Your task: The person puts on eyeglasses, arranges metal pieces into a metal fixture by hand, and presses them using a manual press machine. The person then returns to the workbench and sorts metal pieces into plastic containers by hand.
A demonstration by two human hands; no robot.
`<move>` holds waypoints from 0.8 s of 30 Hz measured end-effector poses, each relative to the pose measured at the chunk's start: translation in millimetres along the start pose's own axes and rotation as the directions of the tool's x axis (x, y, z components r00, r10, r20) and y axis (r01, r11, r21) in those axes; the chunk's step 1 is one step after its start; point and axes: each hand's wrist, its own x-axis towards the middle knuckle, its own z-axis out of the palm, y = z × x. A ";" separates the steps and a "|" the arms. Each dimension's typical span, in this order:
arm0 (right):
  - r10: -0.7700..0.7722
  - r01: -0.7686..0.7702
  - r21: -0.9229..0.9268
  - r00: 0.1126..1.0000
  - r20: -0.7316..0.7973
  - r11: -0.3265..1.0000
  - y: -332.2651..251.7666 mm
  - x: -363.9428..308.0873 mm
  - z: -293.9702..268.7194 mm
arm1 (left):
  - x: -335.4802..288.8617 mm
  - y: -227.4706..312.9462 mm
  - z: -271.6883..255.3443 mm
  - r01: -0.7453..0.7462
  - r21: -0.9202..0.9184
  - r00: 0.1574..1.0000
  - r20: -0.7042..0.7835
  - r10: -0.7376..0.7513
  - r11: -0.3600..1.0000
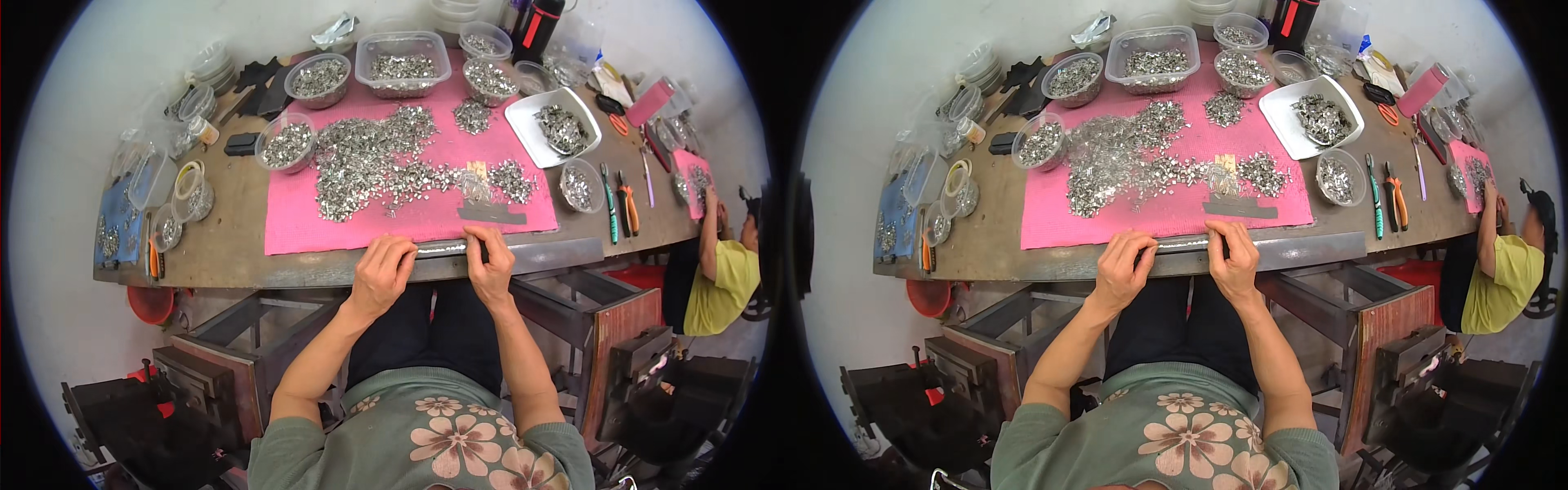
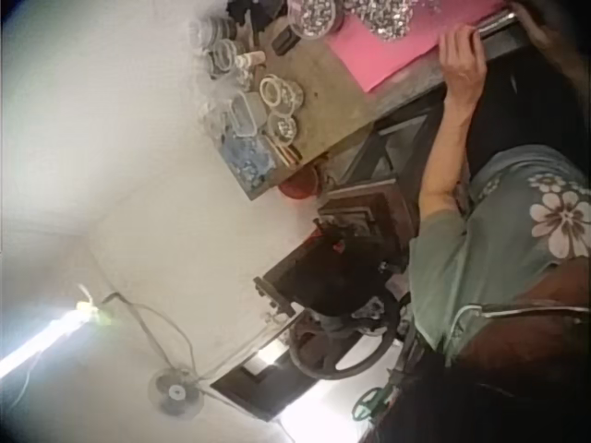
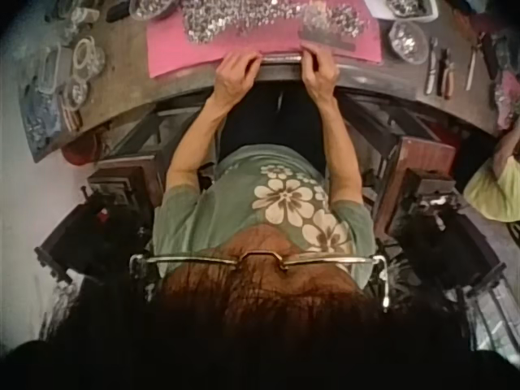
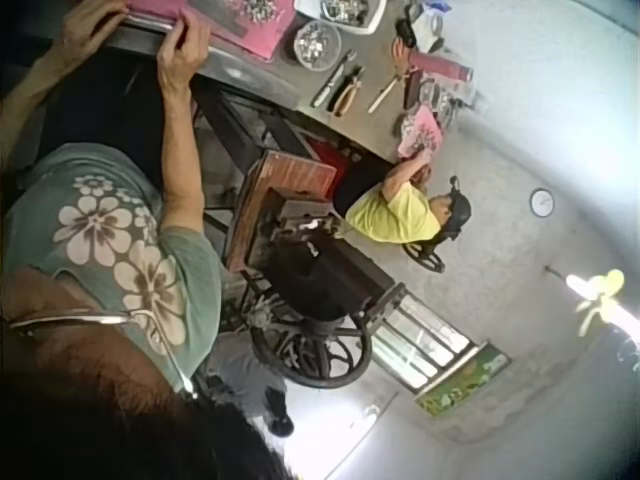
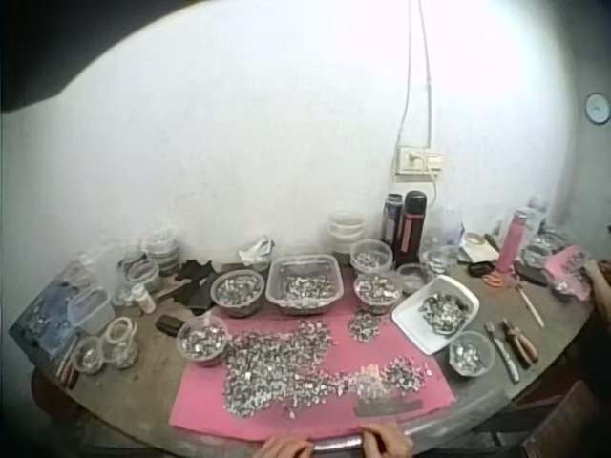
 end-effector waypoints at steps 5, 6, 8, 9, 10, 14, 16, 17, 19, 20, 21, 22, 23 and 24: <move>0.002 -0.002 -0.010 1.000 0.009 1.000 -1.2 1.0 -0.2 | 0.3 2.1 -1.5 -0.037 0.039 0.999 0.019 0.036 0.999; 0.009 -0.008 -0.012 1.000 0.010 1.000 -1.5 1.7 0.2 | 0.4 0.7 -1.0 -0.020 0.030 0.999 0.036 0.019 0.999; 0.016 -0.016 -0.015 1.000 0.013 1.000 -0.4 2.7 0.6 | 1.5 -1.9 -1.4 -0.001 0.019 0.999 0.052 0.000 1.000; 0.001 -0.001 -0.017 1.000 0.016 1.000 0.8 3.5 0.6 | 2.2 -4.6 -4.4 -0.035 0.015 0.998 0.059 0.034 0.999; -0.016 0.017 -0.018 1.000 0.017 1.000 1.7 5.9 0.4 | 4.9 -7.7 -7.8 -0.071 0.010 0.995 0.065 0.070 0.997; 0.010 -0.010 -0.011 0.999 0.033 1.000 -4.2 10.2 -3.4 | 32.2 -13.3 -36.3 0.104 -0.078 0.990 0.099 -0.097 0.991; 0.021 -0.020 -0.014 0.999 0.043 1.000 -4.8 9.0 -3.0 | 61.7 -39.8 -53.1 0.145 -0.018 0.989 0.012 -0.145 0.989; 0.033 -0.032 -0.009 0.998 0.048 0.999 -2.5 6.4 -2.3 | 81.3 -60.9 -59.8 0.131 0.020 0.991 -0.035 -0.130 0.991; 0.052 -0.052 -0.001 0.998 0.042 0.999 -1.6 2.5 -3.2 | 125.3 -110.0 -69.7 0.117 0.105 0.986 -0.133 -0.102 0.988; 0.060 -0.060 -0.002 0.997 0.048 0.998 -2.9 1.4 -3.9 | 147.1 -132.8 -74.7 0.121 0.147 0.979 -0.179 -0.094 0.982; 0.058 -0.058 0.001 0.997 0.043 0.998 -5.3 1.1 -3.0 | 165.8 -151.5 -79.3 0.201 0.140 0.967 -0.187 -0.173 0.970; 0.059 -0.059 -0.001 0.997 0.039 0.998 -8.0 1.0 -3.9 | 181.9 -170.0 -82.3 0.280 0.125 0.948 -0.194 -0.253 0.952; 0.058 -0.058 -0.006 0.997 0.043 0.998 -9.6 0.7 -3.5 | 193.7 -195.9 -83.2 0.258 0.248 0.957 -0.198 -0.212 0.934; 0.065 -0.064 -0.018 0.997 0.044 0.998 -9.4 0.1 -3.9 | 206.1 -201.7 -84.1 0.271 0.300 0.958 -0.177 -0.225 0.915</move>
